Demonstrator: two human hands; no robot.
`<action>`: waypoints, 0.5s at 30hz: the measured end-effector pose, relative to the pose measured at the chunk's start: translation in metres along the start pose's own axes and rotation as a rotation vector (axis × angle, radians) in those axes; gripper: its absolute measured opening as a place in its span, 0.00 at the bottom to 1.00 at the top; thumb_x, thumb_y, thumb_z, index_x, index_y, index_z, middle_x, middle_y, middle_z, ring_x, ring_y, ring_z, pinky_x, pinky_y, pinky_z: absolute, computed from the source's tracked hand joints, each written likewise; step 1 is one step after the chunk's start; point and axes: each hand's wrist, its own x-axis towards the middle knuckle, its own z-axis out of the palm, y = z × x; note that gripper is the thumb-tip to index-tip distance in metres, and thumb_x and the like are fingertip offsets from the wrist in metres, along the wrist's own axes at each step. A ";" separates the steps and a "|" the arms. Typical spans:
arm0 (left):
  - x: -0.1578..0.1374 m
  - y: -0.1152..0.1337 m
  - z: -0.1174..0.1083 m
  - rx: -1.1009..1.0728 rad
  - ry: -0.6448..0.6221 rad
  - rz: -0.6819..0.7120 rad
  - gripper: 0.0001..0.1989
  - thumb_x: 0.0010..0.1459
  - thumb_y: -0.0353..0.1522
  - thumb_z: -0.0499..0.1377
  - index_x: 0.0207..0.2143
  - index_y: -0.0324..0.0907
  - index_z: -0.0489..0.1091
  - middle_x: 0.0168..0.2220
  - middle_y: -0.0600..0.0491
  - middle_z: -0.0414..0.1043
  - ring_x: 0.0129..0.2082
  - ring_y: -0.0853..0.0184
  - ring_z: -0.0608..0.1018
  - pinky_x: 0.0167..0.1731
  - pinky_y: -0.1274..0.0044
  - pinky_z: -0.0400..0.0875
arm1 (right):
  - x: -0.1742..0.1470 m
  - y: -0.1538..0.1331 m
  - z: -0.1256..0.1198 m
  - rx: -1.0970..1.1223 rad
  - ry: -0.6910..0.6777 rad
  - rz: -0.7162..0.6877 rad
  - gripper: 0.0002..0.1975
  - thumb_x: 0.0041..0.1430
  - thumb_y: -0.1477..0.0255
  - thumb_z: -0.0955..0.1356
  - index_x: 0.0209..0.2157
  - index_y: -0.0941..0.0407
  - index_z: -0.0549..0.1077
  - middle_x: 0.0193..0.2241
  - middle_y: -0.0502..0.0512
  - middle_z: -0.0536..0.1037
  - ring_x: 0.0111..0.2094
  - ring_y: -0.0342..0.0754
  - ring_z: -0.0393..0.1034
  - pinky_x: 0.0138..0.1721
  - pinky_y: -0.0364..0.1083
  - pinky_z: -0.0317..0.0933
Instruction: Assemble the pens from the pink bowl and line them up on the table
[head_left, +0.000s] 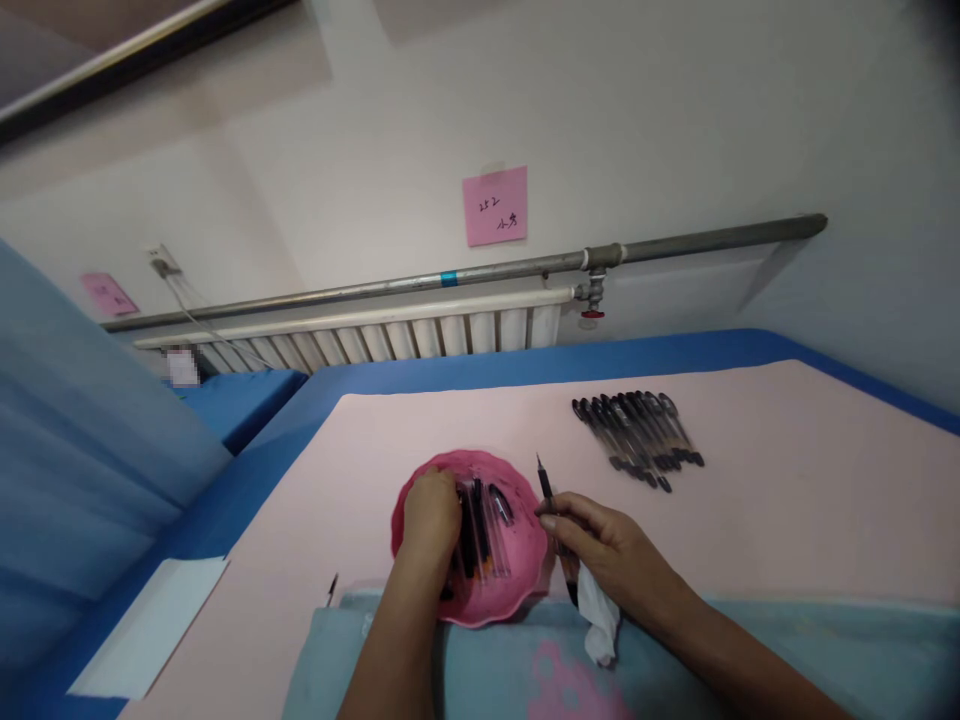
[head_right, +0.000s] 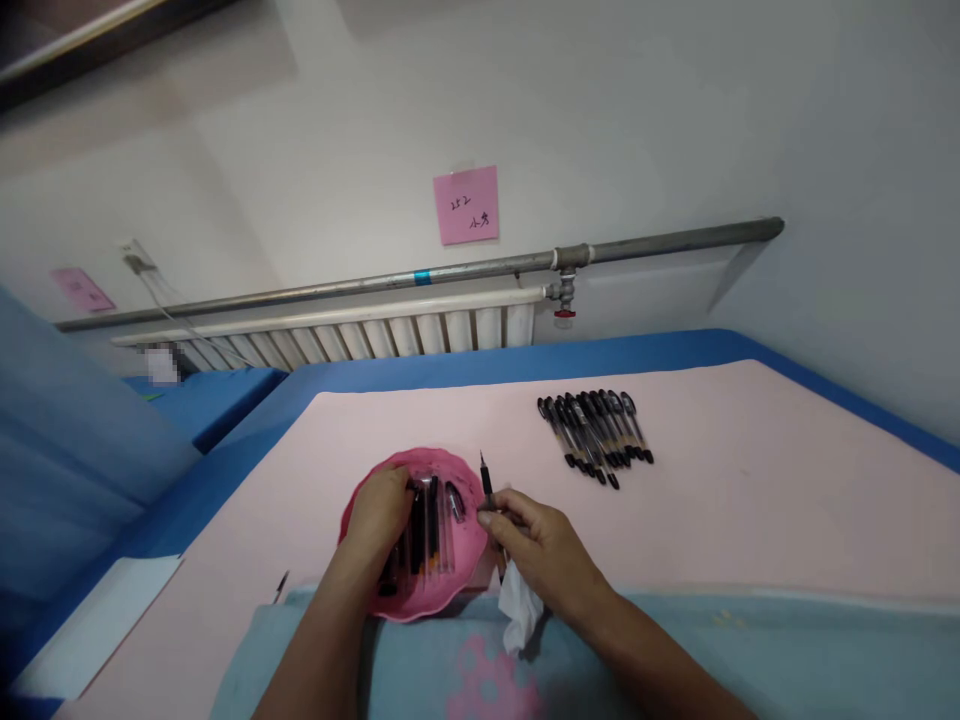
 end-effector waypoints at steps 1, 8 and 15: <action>0.000 0.000 0.000 0.010 0.010 0.003 0.15 0.55 0.26 0.48 0.42 0.36 0.71 0.46 0.41 0.71 0.47 0.60 0.72 0.46 0.74 0.63 | 0.000 0.000 0.000 0.003 -0.002 0.007 0.09 0.55 0.64 0.64 0.27 0.54 0.70 0.18 0.43 0.64 0.20 0.41 0.58 0.23 0.41 0.53; -0.001 0.004 0.001 0.034 0.040 0.054 0.13 0.55 0.26 0.49 0.40 0.38 0.71 0.45 0.44 0.71 0.46 0.61 0.72 0.45 0.74 0.63 | -0.001 -0.003 0.000 -0.046 0.014 -0.010 0.08 0.54 0.65 0.64 0.27 0.54 0.71 0.17 0.44 0.66 0.21 0.42 0.60 0.24 0.41 0.53; -0.001 0.000 -0.002 -0.037 0.088 0.095 0.12 0.58 0.29 0.48 0.41 0.41 0.69 0.42 0.48 0.73 0.41 0.67 0.74 0.41 0.78 0.64 | -0.002 -0.004 0.000 -0.051 0.012 -0.010 0.08 0.54 0.65 0.64 0.28 0.54 0.70 0.15 0.43 0.66 0.20 0.42 0.60 0.24 0.41 0.54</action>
